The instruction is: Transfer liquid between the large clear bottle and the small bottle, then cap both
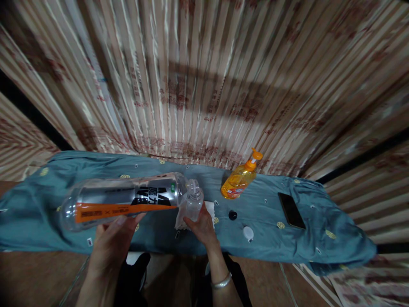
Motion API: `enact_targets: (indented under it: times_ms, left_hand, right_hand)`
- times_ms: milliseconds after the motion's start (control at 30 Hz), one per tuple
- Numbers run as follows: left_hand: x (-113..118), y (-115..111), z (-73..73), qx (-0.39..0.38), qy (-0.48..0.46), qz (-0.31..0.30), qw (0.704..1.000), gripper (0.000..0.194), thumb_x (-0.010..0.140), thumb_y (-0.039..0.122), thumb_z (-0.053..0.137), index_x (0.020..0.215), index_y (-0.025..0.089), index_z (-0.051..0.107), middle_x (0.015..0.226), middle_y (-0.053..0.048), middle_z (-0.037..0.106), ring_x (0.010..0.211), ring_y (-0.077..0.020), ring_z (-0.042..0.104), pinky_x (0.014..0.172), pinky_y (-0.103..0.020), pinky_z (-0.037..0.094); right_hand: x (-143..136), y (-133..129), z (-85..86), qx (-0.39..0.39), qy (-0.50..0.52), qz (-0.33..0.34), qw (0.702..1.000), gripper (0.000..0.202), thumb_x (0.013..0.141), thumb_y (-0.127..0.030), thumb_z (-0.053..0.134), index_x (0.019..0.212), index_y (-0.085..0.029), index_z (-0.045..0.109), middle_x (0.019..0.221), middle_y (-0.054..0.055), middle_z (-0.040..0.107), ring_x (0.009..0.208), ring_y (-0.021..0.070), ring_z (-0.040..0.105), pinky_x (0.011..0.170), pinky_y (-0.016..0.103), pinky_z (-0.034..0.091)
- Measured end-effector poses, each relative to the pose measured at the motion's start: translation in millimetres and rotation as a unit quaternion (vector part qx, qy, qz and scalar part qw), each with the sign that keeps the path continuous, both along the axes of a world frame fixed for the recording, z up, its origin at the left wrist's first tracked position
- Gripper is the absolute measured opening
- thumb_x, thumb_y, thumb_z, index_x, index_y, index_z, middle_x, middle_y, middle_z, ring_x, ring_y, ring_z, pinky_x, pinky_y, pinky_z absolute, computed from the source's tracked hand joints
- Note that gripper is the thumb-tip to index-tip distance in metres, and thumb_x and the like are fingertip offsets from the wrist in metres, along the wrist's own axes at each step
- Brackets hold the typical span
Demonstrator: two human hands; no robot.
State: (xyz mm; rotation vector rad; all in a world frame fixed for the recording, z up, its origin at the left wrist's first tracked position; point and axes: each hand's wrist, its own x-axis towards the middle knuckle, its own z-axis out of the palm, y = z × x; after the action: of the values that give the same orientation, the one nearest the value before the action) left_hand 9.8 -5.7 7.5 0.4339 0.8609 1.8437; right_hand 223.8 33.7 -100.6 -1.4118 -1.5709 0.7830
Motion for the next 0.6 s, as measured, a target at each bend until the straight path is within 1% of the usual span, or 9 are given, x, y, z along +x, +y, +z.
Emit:
enact_targets:
  times_ms: [133, 233, 367, 467, 600]
  left_hand:
    - [-2.8, 1.6, -0.6, 0.018, 0.031, -0.018, 0.999, 0.039, 0.058, 0.029, 0.092, 0.089, 0.025, 0.070, 0.073, 0.003, 0.071, 0.081, -0.0239, 0.073, 0.092, -0.055, 0.056]
    - [-3.0, 1.6, 0.3, 0.013, 0.031, -0.018, 0.999, 0.039, 0.058, 0.029, 0.091, 0.091, 0.025, 0.070, 0.075, 0.002, 0.073, 0.085, -0.0265, 0.074, 0.093, -0.057, 0.055]
    - [-2.3, 0.6, 2.4, 0.008, 0.023, -0.008, 1.000, 0.043, 0.054, 0.027, 0.093, 0.091, 0.024, 0.071, 0.078, 0.001, 0.074, 0.090, -0.0294, 0.074, 0.096, -0.058, 0.054]
    - [0.7, -1.1, 5.8, 0.009, 0.027, -0.006, 1.000, 0.043, 0.055, 0.027, 0.092, 0.093, 0.023, 0.072, 0.078, 0.000, 0.075, 0.090, -0.0293, 0.074, 0.095, -0.057, 0.054]
    - [5.9, -3.6, 10.9, 0.001, 0.026, 0.003, 1.000, 0.039, 0.059, 0.027, 0.089, 0.094, 0.023, 0.072, 0.078, -0.001, 0.075, 0.087, -0.0274, 0.074, 0.092, -0.053, 0.057]
  right_hand:
    - [-0.7, 0.3, 1.0, 0.008, 0.008, 0.001, 1.000, 0.040, 0.076, -0.032, 0.076, 0.112, -0.019, 0.066, 0.109, 0.011, 0.077, 0.101, 0.0292, 0.074, 0.093, 0.046, 0.059]
    - [-0.7, 0.7, 1.4, 0.006, -0.002, 0.003, 1.000, 0.040, 0.076, -0.032, 0.075, 0.113, -0.019, 0.066, 0.107, 0.011, 0.078, 0.101, 0.0295, 0.074, 0.094, 0.046, 0.058]
    - [-0.7, 0.9, 0.6, 0.003, -0.003, 0.004, 1.000, 0.043, 0.077, -0.031, 0.075, 0.116, -0.018, 0.065, 0.111, 0.011, 0.077, 0.104, 0.0304, 0.074, 0.095, 0.047, 0.058]
    - [-0.7, 1.3, -0.6, -0.003, 0.000, 0.001, 1.000, 0.045, 0.076, -0.031, 0.075, 0.118, -0.019, 0.063, 0.111, 0.011, 0.077, 0.103, 0.0307, 0.074, 0.094, 0.049, 0.058]
    - [-1.0, 1.3, -0.3, -0.009, -0.001, 0.005, 1.000, 0.045, 0.076, -0.028, 0.074, 0.119, -0.019, 0.062, 0.110, 0.010, 0.077, 0.102, 0.0296, 0.074, 0.093, 0.047, 0.059]
